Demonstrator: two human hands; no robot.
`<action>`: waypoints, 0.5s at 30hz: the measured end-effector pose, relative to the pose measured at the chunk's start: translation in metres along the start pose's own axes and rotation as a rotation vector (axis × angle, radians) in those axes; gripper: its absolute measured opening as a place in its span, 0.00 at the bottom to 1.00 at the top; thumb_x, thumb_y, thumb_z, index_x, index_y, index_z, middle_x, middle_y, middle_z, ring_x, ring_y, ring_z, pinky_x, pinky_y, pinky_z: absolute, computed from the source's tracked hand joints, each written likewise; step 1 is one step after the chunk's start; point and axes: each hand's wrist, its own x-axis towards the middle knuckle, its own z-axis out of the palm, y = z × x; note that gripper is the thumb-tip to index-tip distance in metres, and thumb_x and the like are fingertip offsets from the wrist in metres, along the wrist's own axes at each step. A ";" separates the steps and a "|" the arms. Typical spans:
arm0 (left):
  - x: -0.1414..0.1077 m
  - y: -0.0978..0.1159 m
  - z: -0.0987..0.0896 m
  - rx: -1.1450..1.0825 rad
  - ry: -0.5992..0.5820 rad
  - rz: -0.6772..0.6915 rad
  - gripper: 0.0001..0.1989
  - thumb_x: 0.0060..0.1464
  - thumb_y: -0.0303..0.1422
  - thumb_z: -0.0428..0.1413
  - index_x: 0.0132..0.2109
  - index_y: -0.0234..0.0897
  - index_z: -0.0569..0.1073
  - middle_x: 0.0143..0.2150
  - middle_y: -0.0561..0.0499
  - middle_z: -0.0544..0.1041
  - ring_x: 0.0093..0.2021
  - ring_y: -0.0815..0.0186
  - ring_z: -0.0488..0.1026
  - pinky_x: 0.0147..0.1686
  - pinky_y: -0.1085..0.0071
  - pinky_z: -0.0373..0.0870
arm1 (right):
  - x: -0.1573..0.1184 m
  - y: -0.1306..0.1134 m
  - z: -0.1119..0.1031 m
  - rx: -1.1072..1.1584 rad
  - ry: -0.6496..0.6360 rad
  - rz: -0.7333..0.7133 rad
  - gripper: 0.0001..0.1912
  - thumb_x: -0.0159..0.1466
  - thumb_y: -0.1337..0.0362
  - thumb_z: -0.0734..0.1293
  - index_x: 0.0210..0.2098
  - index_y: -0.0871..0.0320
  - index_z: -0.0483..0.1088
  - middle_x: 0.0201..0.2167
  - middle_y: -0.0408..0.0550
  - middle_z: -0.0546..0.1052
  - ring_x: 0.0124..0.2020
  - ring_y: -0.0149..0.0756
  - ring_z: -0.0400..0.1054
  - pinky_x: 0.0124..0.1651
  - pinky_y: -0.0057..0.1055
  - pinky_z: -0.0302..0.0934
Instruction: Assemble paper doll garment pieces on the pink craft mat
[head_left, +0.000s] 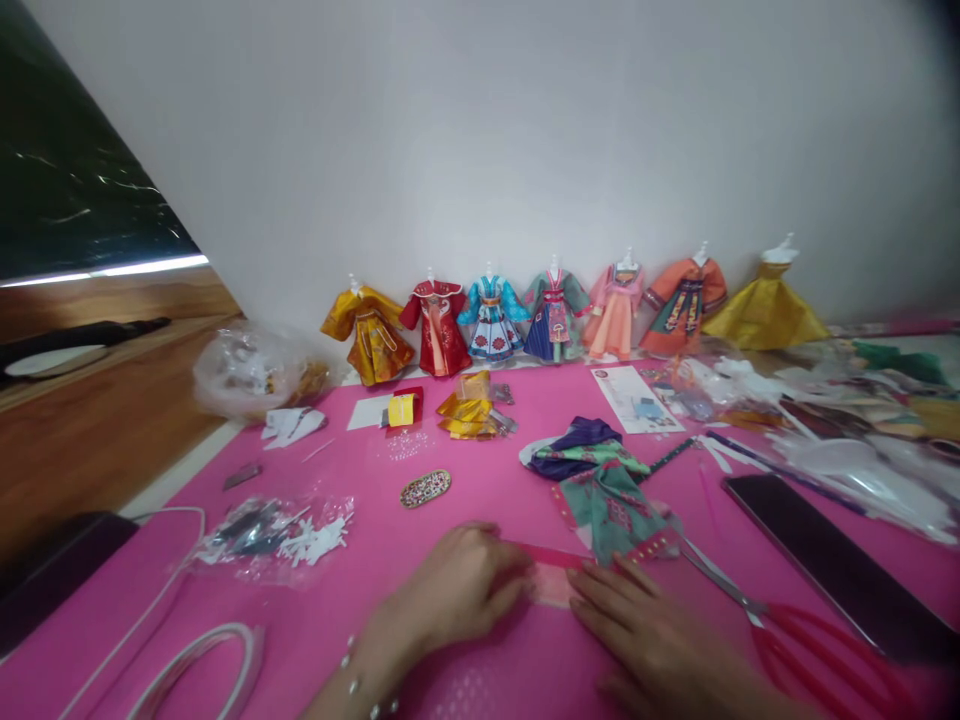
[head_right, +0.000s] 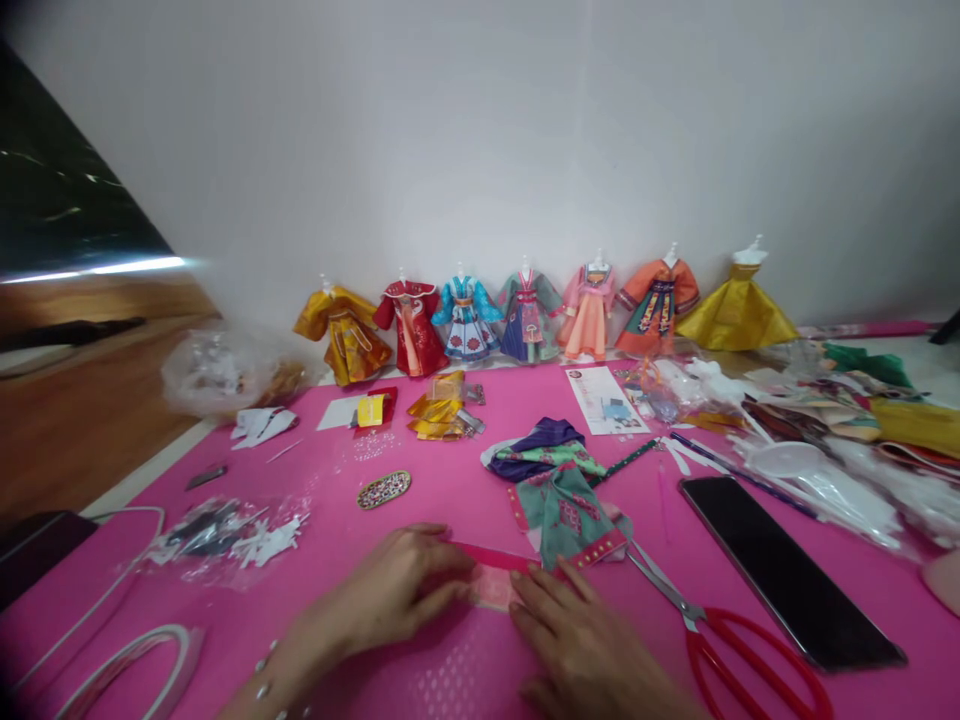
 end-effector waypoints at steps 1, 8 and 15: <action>-0.001 0.000 0.000 -0.002 -0.009 -0.008 0.08 0.62 0.32 0.52 0.40 0.40 0.77 0.31 0.51 0.80 0.34 0.61 0.76 0.43 0.64 0.69 | -0.001 0.001 -0.003 0.009 -0.012 -0.005 0.22 0.60 0.63 0.69 0.52 0.64 0.76 0.54 0.59 0.77 0.52 0.49 0.74 0.55 0.39 0.65; -0.001 -0.002 0.001 -0.018 -0.024 -0.044 0.12 0.63 0.30 0.50 0.46 0.41 0.78 0.36 0.49 0.82 0.36 0.61 0.76 0.39 0.67 0.67 | -0.004 -0.005 -0.035 0.035 -0.071 0.011 0.19 0.64 0.61 0.69 0.53 0.58 0.76 0.53 0.49 0.78 0.52 0.44 0.74 0.55 0.34 0.68; 0.004 -0.006 0.007 0.010 0.015 -0.048 0.08 0.61 0.27 0.53 0.41 0.39 0.77 0.38 0.51 0.79 0.39 0.63 0.75 0.45 0.66 0.65 | -0.001 0.012 -0.013 0.032 0.036 0.239 0.16 0.65 0.58 0.68 0.51 0.54 0.77 0.57 0.55 0.75 0.56 0.55 0.70 0.59 0.56 0.63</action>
